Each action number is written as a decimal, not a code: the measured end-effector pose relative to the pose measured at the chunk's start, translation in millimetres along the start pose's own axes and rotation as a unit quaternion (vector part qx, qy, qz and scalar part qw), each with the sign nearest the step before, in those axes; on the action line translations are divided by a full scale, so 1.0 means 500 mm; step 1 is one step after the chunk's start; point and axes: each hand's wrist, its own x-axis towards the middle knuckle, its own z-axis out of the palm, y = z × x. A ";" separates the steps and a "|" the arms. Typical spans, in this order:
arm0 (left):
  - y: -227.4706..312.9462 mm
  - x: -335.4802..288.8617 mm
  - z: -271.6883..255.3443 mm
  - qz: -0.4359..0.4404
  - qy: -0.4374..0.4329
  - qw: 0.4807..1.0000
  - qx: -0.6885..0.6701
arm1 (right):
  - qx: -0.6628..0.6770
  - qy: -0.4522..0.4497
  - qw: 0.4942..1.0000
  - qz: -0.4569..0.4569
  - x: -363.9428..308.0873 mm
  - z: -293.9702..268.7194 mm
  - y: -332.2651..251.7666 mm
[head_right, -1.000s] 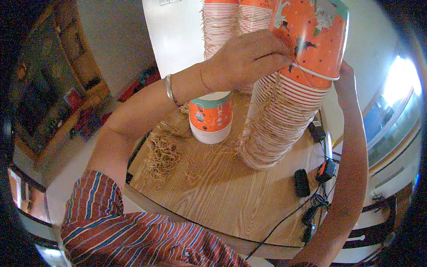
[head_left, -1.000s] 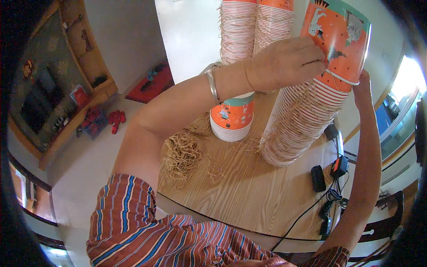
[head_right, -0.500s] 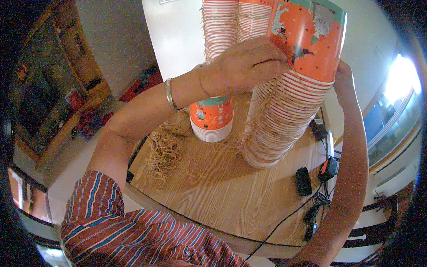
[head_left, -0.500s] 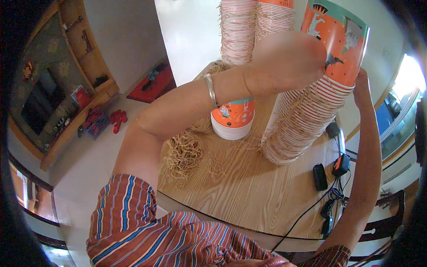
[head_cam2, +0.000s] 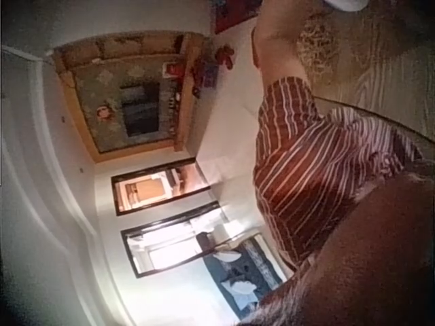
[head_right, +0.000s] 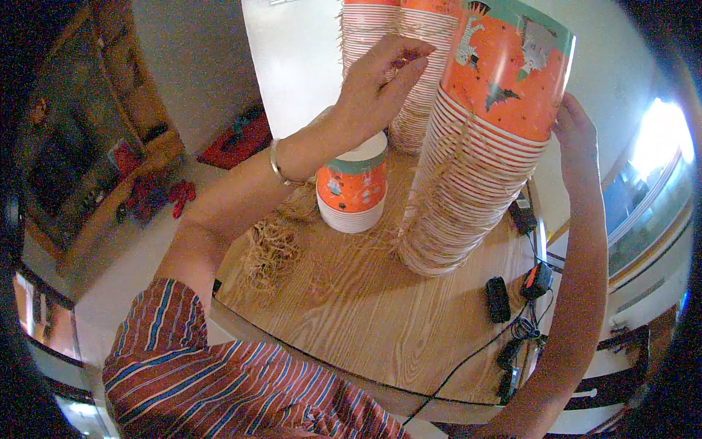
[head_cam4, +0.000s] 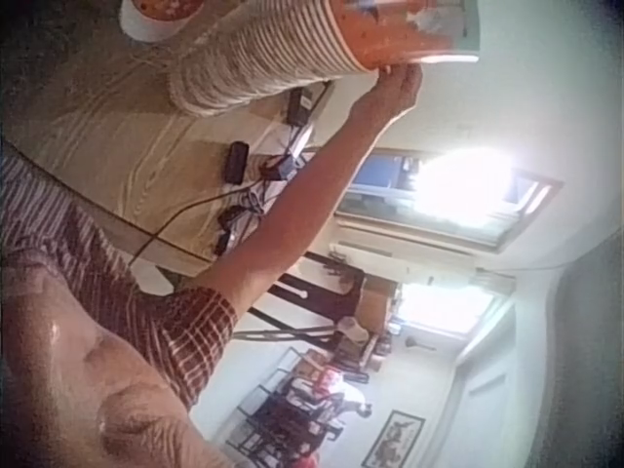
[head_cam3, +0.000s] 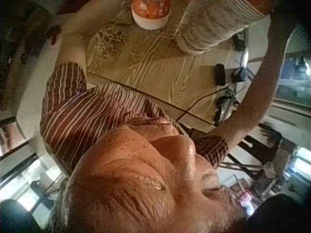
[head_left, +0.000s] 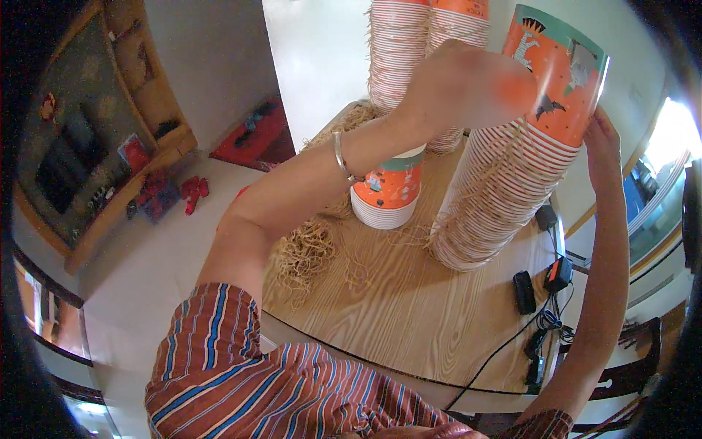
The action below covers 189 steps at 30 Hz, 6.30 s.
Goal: Attaching rubber bands or strings to paper cups at a table for packaging or preparation.
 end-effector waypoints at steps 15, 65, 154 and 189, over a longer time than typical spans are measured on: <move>-0.028 -0.021 0.061 -0.162 -0.079 0.980 -0.083 | 0.043 0.045 0.998 0.005 -0.031 0.005 0.023; -0.027 -0.034 0.058 -0.303 -0.144 0.845 -0.417 | 0.062 -0.054 0.997 -0.007 -0.015 0.020 -0.078; -0.043 -0.031 0.071 -0.328 -0.140 0.857 -0.371 | -0.525 -0.340 0.774 -0.103 0.200 0.055 -0.353; -0.053 -0.042 0.082 -0.311 -0.145 0.856 -0.386 | -0.454 -0.313 0.805 -0.219 0.201 0.038 -0.311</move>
